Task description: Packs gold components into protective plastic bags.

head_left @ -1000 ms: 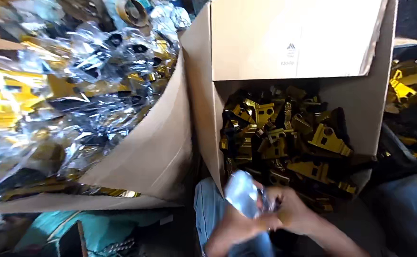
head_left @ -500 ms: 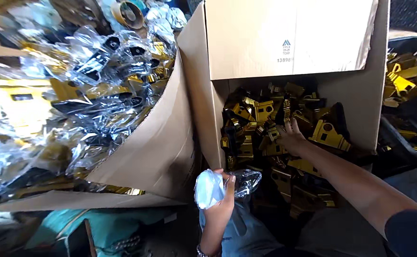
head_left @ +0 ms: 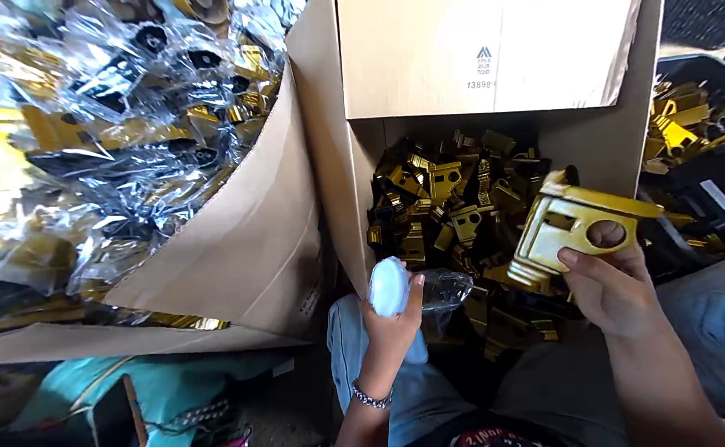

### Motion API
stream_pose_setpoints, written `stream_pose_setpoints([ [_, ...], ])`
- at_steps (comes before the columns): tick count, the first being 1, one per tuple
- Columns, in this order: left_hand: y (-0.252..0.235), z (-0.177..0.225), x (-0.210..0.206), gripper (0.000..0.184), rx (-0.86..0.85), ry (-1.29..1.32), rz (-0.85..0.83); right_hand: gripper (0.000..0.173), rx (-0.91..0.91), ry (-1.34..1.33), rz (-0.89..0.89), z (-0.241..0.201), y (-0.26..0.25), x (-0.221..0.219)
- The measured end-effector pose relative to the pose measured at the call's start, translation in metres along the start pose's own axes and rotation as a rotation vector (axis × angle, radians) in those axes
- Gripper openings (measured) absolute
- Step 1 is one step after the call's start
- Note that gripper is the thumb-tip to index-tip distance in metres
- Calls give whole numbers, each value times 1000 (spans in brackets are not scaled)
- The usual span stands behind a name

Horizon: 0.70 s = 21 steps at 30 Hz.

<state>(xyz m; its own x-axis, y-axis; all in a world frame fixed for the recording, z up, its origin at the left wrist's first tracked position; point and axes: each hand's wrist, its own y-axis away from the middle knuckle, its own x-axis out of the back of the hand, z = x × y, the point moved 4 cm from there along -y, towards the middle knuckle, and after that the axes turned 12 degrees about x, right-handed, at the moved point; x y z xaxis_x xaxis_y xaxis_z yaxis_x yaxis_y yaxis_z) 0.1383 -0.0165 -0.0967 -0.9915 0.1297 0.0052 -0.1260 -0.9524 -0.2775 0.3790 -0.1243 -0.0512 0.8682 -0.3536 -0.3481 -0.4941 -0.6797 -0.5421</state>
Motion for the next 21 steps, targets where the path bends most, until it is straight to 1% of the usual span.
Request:
stream_pose_setpoints([
  [2, 0, -1, 2, 39, 27, 9, -2, 36, -244, -278, 91, 20, 15, -1],
  [3, 0, -2, 3, 39, 40, 11, -2, 39, -363, -370, 145, 30, 24, -3],
  [5, 1, -4, 5, 38, 43, 7, -4, 48, -520, -371, 254, 43, 40, -6],
  [6, 2, -5, 6, 39, 35, 1, -10, 54, -534, -300, 244, 45, 45, -8],
  [7, 2, -6, 7, 38, 25, -3, -11, 58, -502, -222, 163, 44, 47, -10],
  [9, 4, -6, 6, 38, 23, -6, -14, 54, -432, -116, -105, 37, 45, -19],
  [10, 6, -4, 4, 38, 36, 5, -20, 53, -432, -72, -256, 34, 44, -26],
  [11, 8, -2, 0, 37, 60, 26, -33, 53, -461, -37, -361, 33, 44, -35],
  [12, 10, 1, -5, 35, 100, 58, -51, 51, -493, 3, -405, 34, 44, -44],
  [13, 12, 5, -9, 30, 162, 104, -65, 47, -474, 77, -406, 38, 44, -50],
  [14, 12, 9, -13, 23, 242, 162, -71, 43, -362, 240, -410, 43, 44, -55],
  [15, 11, 12, -15, 19, 314, 203, -75, 39, -185, 470, -453, 49, 45, -58],
  [16, 9, 15, -16, 16, 366, 236, -70, 33, -31, 690, -517, 54, 48, -63],
  [17, 9, 18, -15, 16, 384, 238, -77, 28, 51, 837, -602, 59, 54, -70],
  [18, 10, 20, -14, 19, 353, 211, -104, 29, 48, 913, -675, 64, 59, -76],
  [19, 13, 20, -13, 21, 279, 168, -148, 33, 14, 945, -704, 68, 61, -79],
  [21, 17, 16, -15, 27, 118, 90, -228, 49, -105, 885, -637, 73, 51, -81],
])
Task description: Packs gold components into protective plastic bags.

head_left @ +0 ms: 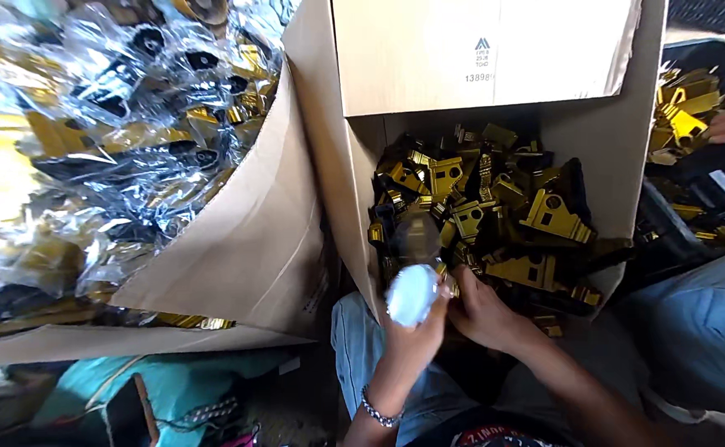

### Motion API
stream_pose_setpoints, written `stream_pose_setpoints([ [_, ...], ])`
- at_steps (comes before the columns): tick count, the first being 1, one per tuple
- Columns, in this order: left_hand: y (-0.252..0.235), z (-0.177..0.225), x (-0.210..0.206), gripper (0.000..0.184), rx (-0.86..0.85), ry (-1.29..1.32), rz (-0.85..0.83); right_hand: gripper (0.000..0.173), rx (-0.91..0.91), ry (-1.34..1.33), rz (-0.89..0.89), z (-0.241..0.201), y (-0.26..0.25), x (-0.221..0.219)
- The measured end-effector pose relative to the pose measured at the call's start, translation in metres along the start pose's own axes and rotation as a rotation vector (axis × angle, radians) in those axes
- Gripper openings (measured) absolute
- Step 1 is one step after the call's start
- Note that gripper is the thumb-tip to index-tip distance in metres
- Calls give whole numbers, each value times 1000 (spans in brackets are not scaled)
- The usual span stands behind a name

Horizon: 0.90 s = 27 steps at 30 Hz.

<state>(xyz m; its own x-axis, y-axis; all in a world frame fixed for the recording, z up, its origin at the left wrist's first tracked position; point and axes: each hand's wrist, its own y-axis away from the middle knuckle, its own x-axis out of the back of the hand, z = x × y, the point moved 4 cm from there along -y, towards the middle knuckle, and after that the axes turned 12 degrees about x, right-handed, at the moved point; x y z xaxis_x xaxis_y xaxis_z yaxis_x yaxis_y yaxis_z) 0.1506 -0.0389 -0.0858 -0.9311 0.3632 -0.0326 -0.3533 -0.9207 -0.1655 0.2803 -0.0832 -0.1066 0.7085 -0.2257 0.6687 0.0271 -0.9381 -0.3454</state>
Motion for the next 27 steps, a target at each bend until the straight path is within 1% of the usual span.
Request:
stream_pose_setpoints([
  [1, 1, -2, -2, 33, -59, -35, -11, 60, -40, -113, 34, 3, -6, 2],
  [2, 2, -4, -2, 42, -92, -66, 13, 71, -56, -244, 63, 6, -10, 4],
  [3, -1, -4, 1, 49, -111, -97, 75, 81, -87, -387, 60, 7, -14, 6],
  [4, -6, -4, 7, 51, -124, -125, 164, 89, -152, -532, 28, 7, -15, 10],
  [5, -10, -4, 15, 50, -120, -141, 249, 88, -196, -640, 22, 5, -13, 15],
  [6, -12, -6, 23, 47, -99, -141, 302, 79, -199, -662, 68, 2, -9, 20],
  [7, -11, -8, 25, 41, -70, -143, 303, 65, -152, -594, 161, 1, -6, 24],
  [8, -5, -6, 21, 37, -51, -166, 254, 52, -74, -465, 275, 0, -4, 26],
  [9, 3, -2, 12, 32, -60, -192, 167, 42, 16, -326, 379, 0, -4, 25],
  [10, 12, 1, 0, 27, -69, -175, 59, 36, 94, -210, 443, 1, -6, 24],
  [11, 19, 3, -9, 23, -65, -114, -37, 35, 150, -126, 445, 2, -7, 25],
  [12, 21, 3, -12, 21, -23, -11, -108, 36, 176, -52, 397, 1, -6, 30],
  [13, 19, 4, -8, 23, 60, 92, -143, 35, 170, 18, 301, 0, -5, 40],
  [14, 15, 4, 3, 29, 151, 153, -142, 34, 120, 75, 152, 0, -4, 53],
  [15, 10, 2, 16, 34, 238, 185, -116, 31, 23, 96, -35, 0, -3, 67],
  [16, 7, -1, 28, 34, 314, 188, -65, 28, -76, 115, -224, 0, -5, 80],
  [17, 5, -3, 37, 30, 366, 167, -8, 25, -124, 143, -366, -2, -9, 90],
  [18, 5, -6, 43, 26, 389, 125, 29, 22, -78, 170, -401, -8, -14, 99],
  [19, 6, -9, 44, 25, 381, 90, 24, 18, 69, 182, -294, -18, -20, 109],
  [20, 8, -12, 41, 24, 351, 46, -1, 16, 256, 156, -91, -29, -27, 118],
  [21, 9, -15, 37, 25, 302, -18, -31, 17, 392, 29, 114, -41, -37, 127],
  [22, 9, -19, 33, 25, 236, -102, -63, 20, 479, -170, 248, -53, -48, 132],
  [23, 8, -22, 29, 26, 165, -204, -91, 24, 517, -302, 321, -63, -58, 131],
  [24, 8, -22, 24, 26, 96, -317, -110, 31, 495, -275, 361, -68, -65, 123],
  [25, 9, -14, 17, 26, 50, -430, -120, 44, 424, -147, 321, -71, -67, 102],
  [26, 12, -1, 9, 27, 65, -531, -153, 55, 359, -36, 202, -71, -63, 70],
  [27, 18, 12, 1, 30, 163, -604, -214, 61, 338, -2, 67, -69, -52, 37],
])
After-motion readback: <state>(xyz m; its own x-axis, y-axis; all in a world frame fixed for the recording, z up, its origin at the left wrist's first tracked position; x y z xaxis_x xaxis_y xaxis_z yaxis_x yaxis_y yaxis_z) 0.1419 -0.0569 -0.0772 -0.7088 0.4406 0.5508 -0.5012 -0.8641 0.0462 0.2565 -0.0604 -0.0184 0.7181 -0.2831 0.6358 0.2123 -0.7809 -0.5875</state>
